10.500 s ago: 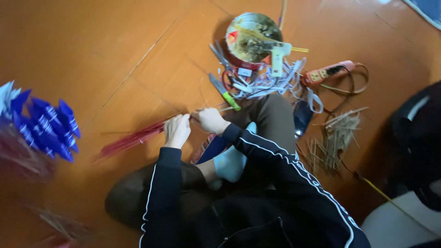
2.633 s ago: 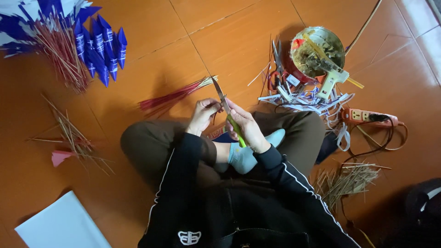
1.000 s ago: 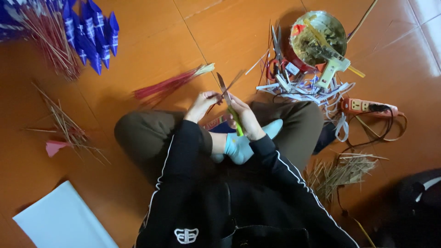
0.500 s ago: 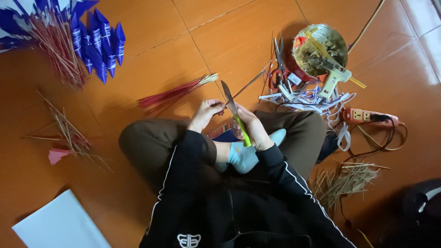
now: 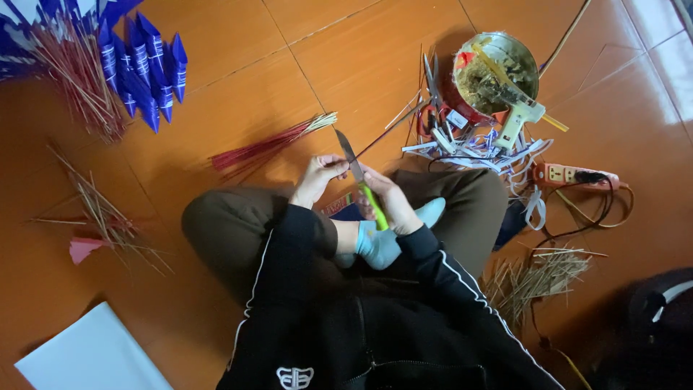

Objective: Assembling decorative paper arrows by gluing paper heads onto wooden sticks and trimming them with scissors.

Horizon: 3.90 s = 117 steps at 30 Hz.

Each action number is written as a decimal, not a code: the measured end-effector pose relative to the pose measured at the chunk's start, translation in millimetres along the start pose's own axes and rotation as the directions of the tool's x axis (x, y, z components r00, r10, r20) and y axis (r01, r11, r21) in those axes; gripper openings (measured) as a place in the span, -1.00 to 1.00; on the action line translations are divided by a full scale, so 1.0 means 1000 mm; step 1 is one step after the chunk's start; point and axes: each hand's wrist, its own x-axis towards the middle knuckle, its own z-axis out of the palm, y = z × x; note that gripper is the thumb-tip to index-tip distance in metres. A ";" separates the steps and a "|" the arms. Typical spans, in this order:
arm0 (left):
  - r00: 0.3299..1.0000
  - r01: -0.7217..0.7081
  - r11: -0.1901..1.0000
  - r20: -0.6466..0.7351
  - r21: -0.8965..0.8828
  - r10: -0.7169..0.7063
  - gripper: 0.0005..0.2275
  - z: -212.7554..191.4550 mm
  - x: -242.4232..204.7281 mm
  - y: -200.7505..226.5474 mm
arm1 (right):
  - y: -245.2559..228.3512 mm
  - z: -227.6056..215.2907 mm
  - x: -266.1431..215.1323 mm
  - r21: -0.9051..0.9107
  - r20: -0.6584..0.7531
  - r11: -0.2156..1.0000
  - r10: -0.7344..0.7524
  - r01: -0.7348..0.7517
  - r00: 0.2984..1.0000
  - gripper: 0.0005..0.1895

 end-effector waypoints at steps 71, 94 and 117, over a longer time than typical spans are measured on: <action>0.853 0.433 0.185 -0.467 0.882 0.231 -0.85 -0.115 0.088 -0.041 | -0.033 -0.216 0.163 -0.959 -0.265 0.088 -0.622 -0.270 0.737 -0.80; 0.797 -0.367 0.797 -0.279 0.480 0.535 -0.95 0.024 0.010 0.129 | -0.016 -0.020 0.070 -0.653 -0.039 0.718 -0.349 0.240 0.936 -0.83; 0.755 -0.477 0.789 -0.278 0.387 0.593 -0.89 0.048 -0.070 0.163 | 0.006 -0.010 0.011 -0.587 0.121 0.745 -0.306 0.316 0.944 -0.84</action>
